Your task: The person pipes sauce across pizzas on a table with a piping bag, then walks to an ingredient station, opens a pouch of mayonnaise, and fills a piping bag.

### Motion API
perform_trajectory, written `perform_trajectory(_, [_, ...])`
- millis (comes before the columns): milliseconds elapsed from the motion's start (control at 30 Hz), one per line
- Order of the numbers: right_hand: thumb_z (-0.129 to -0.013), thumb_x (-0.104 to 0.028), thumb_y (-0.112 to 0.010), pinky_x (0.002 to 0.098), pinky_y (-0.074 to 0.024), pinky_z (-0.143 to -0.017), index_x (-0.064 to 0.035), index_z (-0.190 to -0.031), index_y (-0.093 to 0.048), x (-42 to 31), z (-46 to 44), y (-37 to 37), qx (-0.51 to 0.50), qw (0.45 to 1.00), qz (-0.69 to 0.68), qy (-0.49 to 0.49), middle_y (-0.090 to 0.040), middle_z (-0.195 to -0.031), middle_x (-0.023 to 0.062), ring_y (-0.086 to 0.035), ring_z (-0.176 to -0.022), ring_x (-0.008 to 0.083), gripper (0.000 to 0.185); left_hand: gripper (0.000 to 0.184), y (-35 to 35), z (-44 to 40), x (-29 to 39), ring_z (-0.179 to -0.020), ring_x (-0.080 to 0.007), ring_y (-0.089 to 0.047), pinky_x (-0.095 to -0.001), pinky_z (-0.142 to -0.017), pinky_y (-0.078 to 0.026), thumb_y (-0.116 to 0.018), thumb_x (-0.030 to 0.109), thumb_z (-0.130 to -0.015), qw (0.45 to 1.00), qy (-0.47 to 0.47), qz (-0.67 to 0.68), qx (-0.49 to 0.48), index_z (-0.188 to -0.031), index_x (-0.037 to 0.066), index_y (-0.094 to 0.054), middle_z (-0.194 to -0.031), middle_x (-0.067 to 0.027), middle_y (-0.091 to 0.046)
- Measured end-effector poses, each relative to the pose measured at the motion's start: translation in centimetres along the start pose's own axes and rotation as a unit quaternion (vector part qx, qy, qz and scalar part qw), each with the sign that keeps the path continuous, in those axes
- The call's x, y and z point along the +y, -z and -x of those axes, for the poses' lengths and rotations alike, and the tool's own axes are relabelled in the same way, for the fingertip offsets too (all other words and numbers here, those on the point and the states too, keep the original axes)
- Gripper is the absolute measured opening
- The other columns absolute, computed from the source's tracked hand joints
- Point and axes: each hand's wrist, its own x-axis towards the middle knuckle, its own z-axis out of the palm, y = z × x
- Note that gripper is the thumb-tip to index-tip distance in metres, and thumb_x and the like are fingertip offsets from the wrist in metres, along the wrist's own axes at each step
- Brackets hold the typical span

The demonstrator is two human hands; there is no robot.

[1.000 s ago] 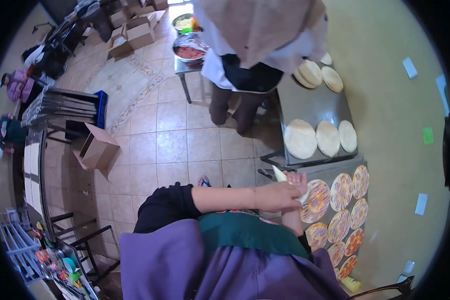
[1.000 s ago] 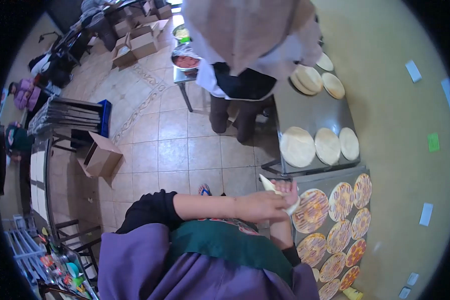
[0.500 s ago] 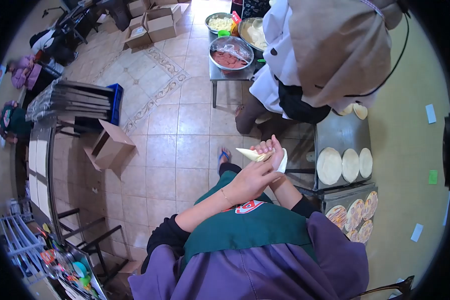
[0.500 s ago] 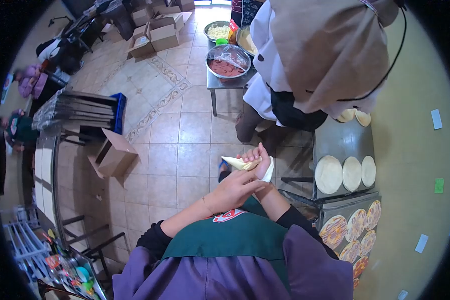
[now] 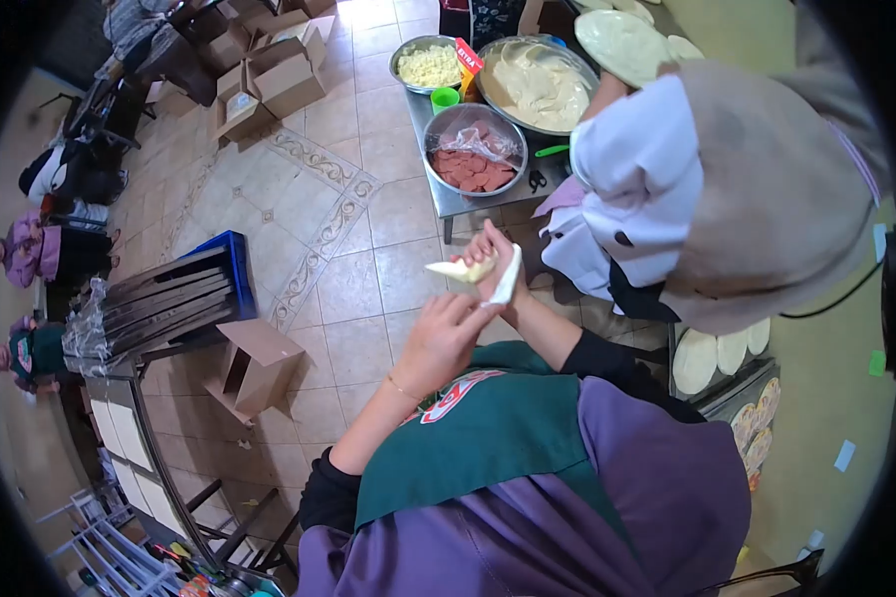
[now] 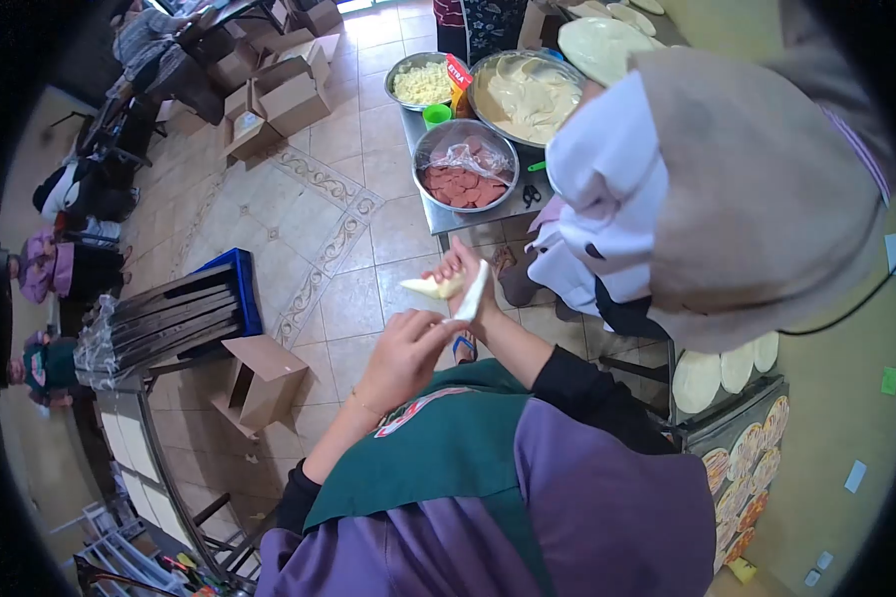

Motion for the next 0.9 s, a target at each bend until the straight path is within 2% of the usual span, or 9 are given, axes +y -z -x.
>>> perform_trajectory(133, [-0.089, -0.031, -0.046, 0.0402, -0.0445, -0.072, -0.0133, -0.055, -0.035, 1.3, -6.4, -4.0, -0.004, 0.999, 0.033, 0.040, -0.035, -0.051, 0.0007, -0.042, -0.053, 0.0156, 0.041, 0.033, 3.4, -1.9, -5.0, -0.079, -0.0253, -0.052, -0.0338, -0.069, -0.040, -0.057, -0.001, -0.071, 0.996, 0.044, 0.050, 0.057, -0.102, 0.009, -0.058, -0.085, -0.0088, -0.054])
perform_trajectory(200, [-0.089, -0.031, -0.046, 0.0398, -0.0452, -0.071, -0.0133, -0.055, -0.036, 1.9, -9.6, -5.2, 0.011, 0.997, 0.048, 0.056, -0.035, -0.051, 0.0004, -0.042, -0.053, 0.0152, 0.040, 0.040, 4.7, -2.8, -8.7, -0.083, -0.0243, -0.050, -0.0343, -0.070, -0.039, -0.057, 0.000, -0.070, 0.997, 0.043, 0.051, 0.039, -0.108, 0.011, -0.056, -0.089, -0.0070, -0.053])
perform_trajectory(367, [-0.089, -0.025, -0.048, 0.0362, -0.0467, -0.067, -0.0112, -0.059, -0.037, 2.2, -18.3, -7.4, 0.094, 0.982, 0.035, 0.162, -0.033, -0.055, -0.0015, -0.039, -0.051, 0.0121, 0.035, 0.031, 8.9, -7.8, -17.9, -0.081, -0.0255, -0.052, -0.0353, -0.072, -0.039, -0.056, 0.000, -0.072, 0.998, -0.015, 0.052, 0.012, -0.101, 0.010, -0.058, -0.087, -0.0080, -0.054])
perform_trajectory(467, [-0.089, -0.023, -0.048, 0.0345, -0.0466, -0.068, -0.0093, -0.060, -0.041, 1.3, -23.8, -7.6, 0.122, 0.931, 0.128, 0.318, -0.036, -0.056, -0.0006, -0.040, -0.052, 0.0112, 0.033, 0.029, 11.4, -11.2, -23.4, -0.084, -0.0255, -0.051, -0.0354, -0.073, -0.039, -0.056, 0.001, -0.073, 0.995, -0.048, 0.076, -0.045, -0.101, 0.010, -0.057, -0.089, -0.0077, -0.054])
perform_trajectory(500, [-0.089, -0.022, -0.048, 0.0338, -0.0471, -0.068, -0.0079, -0.060, -0.042, 0.8, -24.9, -8.9, 0.171, 0.910, 0.153, 0.345, -0.038, -0.056, 0.0001, -0.041, -0.052, 0.0112, 0.033, 0.028, 11.9, -12.4, -25.0, -0.085, -0.0256, -0.051, -0.0348, -0.074, -0.039, -0.055, 0.001, -0.074, 0.992, -0.056, 0.085, -0.067, -0.101, 0.010, -0.057, -0.091, -0.0077, -0.054])
perform_trajectory(633, [-0.089, -0.020, -0.048, 0.0300, -0.0469, -0.069, -0.0051, -0.060, -0.044, -1.8, -31.1, -8.3, 0.202, 0.838, 0.214, 0.459, -0.040, -0.057, 0.0002, -0.045, -0.055, 0.0110, 0.033, 0.027, 12.7, -17.5, -30.0, -0.082, -0.0266, -0.051, -0.0346, -0.074, -0.039, -0.054, 0.001, -0.075, 0.982, -0.102, 0.137, -0.075, -0.100, 0.009, -0.056, -0.088, -0.0081, -0.053])
perform_trajectory(733, [-0.089, -0.020, -0.049, 0.0288, -0.0458, -0.069, -0.0043, -0.060, -0.045, -3.2, -34.1, -8.1, 0.283, 0.811, 0.224, 0.461, -0.042, -0.057, 0.0008, -0.048, -0.057, 0.0121, 0.033, 0.025, 11.9, -21.3, -33.0, -0.075, -0.0269, -0.051, -0.0351, -0.068, -0.040, -0.053, 0.000, -0.075, 0.971, -0.065, 0.191, -0.129, -0.098, 0.008, -0.057, -0.082, -0.0098, -0.052])
perform_trajectory(767, [-0.088, -0.021, -0.050, 0.0280, -0.0443, -0.067, -0.0033, -0.061, -0.047, -3.6, -35.3, -7.7, 0.287, 0.803, 0.227, 0.471, -0.045, -0.059, 0.0018, -0.051, -0.061, 0.0138, 0.032, 0.022, 11.6, -22.7, -33.7, -0.066, -0.0279, -0.051, -0.0365, -0.061, -0.041, -0.053, -0.001, -0.074, 0.974, -0.096, 0.187, -0.080, -0.095, 0.007, -0.057, -0.075, -0.0119, -0.051])
perform_trajectory(900, [-0.087, -0.023, -0.052, 0.0246, -0.0410, -0.060, -0.0015, -0.063, -0.049, -5.1, -40.3, -4.9, 0.345, 0.776, 0.263, 0.457, -0.047, -0.058, 0.0016, -0.050, -0.060, 0.0103, 0.032, 0.018, 9.4, -27.2, -37.9, -0.061, -0.0293, -0.051, -0.0362, -0.057, -0.042, -0.052, -0.002, -0.075, 0.970, -0.068, 0.201, -0.118, -0.091, 0.005, -0.057, -0.073, -0.0139, -0.051])
